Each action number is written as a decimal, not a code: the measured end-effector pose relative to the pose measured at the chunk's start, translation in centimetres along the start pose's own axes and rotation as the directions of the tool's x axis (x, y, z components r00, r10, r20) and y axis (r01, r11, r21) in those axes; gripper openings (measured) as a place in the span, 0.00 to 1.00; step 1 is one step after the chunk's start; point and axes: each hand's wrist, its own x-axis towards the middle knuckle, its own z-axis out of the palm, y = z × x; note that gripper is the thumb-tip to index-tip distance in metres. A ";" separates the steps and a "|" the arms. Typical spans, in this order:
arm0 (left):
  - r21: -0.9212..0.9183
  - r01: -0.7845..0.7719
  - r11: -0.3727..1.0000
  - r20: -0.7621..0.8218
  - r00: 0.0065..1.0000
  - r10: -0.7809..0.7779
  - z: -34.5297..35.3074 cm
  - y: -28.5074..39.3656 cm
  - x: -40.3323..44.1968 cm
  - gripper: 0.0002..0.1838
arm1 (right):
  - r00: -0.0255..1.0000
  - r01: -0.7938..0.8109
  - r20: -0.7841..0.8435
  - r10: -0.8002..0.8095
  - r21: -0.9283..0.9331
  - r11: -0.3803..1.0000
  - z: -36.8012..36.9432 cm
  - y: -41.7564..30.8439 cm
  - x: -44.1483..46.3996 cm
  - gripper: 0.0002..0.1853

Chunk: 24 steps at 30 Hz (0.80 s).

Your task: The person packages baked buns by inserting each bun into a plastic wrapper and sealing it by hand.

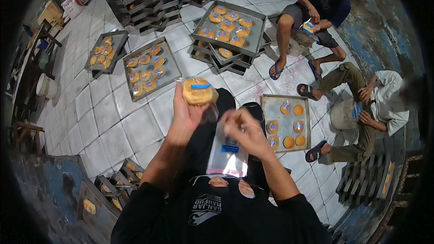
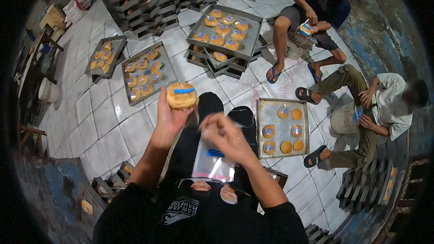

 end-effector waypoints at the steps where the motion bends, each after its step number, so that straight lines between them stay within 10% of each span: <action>1: -0.017 0.108 0.994 0.077 0.991 -0.107 1.4 -0.6 -2.5 0.33 | 0.914 0.137 -0.192 -0.359 -0.685 0.715 0.0 0.4 0.6 0.23; 3: -0.018 0.340 0.940 0.107 0.936 -0.336 1.8 -1.9 -4.2 0.31 | 0.830 0.335 -0.087 -0.551 -0.712 0.617 0.5 -0.9 1.2 0.20; 6: 0.485 -0.194 0.853 -0.058 0.966 0.252 1.4 -2.5 -3.1 0.31 | 0.871 0.278 -0.173 -0.459 -0.598 0.752 0.9 -0.1 2.0 0.09; 8: 0.444 -0.131 0.886 0.203 0.978 0.043 -1.1 -2.1 -0.9 0.29 | 0.929 0.089 -0.272 -0.249 -0.490 0.867 -1.0 2.9 3.7 0.09; 14: 0.704 -0.559 0.437 0.395 0.820 0.414 -0.9 -3.7 0.5 0.18 | 0.920 0.118 -0.257 -0.298 -0.543 0.832 -1.0 1.2 4.4 0.08; 18: 0.810 -0.382 0.444 0.162 0.875 0.456 2.0 -2.6 -0.6 0.16 | 0.905 0.097 -0.269 -0.331 -0.626 0.774 -2.2 1.2 5.2 0.12; 19: 0.718 -0.380 0.582 0.082 0.878 0.472 2.1 -2.6 0.4 0.17 | 0.934 -0.099 -0.356 -0.034 -0.348 0.932 -3.0 2.2 6.3 0.18; 20: 0.776 -0.447 0.445 0.155 0.818 0.553 1.6 -2.6 -0.1 0.17 | 0.911 -0.211 -0.355 0.212 0.041 0.977 -4.6 4.9 7.5 0.21; 22: 0.817 -0.561 0.131 0.332 0.644 0.689 1.2 -1.6 0.3 0.16 | 0.916 -0.279 -0.327 0.231 -0.107 0.954 -4.5 1.6 5.9 0.21; 24: 0.761 -0.592 0.266 0.293 0.679 0.673 1.2 -2.0 -1.9 0.15 | 0.913 -0.309 -0.296 0.281 -0.050 0.950 -3.8 -0.1 3.8 0.22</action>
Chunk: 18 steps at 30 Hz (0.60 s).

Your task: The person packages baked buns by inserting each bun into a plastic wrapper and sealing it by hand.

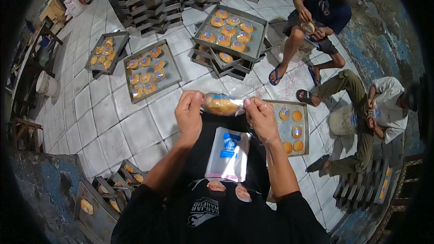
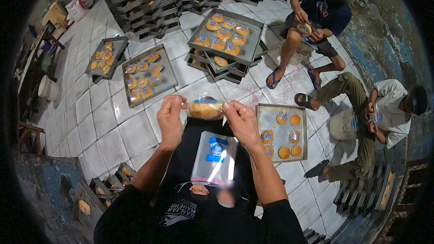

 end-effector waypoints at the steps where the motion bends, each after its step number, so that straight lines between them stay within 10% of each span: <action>1: -0.011 0.014 1.000 0.008 1.000 -0.014 -0.4 0.2 -0.2 0.15 | 1.000 -0.016 0.015 0.015 0.024 1.000 0.0 -0.1 -0.4 0.22; 5: 0.009 0.164 0.986 0.025 0.986 -0.164 -0.4 0.0 0.8 0.15 | 0.956 0.279 -0.037 -0.292 -0.208 0.938 0.7 0.5 1.9 0.24; 10: 0.301 -0.124 0.946 0.023 0.992 0.123 -0.9 1.6 -0.1 0.17 | 0.998 -0.039 0.057 0.037 0.035 0.999 0.2 2.8 1.1 0.23; 16: 0.026 0.360 0.933 0.206 0.911 -0.357 -4.1 -6.0 -5.0 0.17 | 0.984 -0.167 0.052 0.168 -0.030 0.985 3.7 10.5 -5.0 0.18; 18: -0.038 0.472 0.881 0.225 0.863 -0.453 -2.8 -4.6 -4.1 0.17 | 0.976 -0.188 -0.059 0.208 0.243 0.952 4.7 10.2 -6.1 0.12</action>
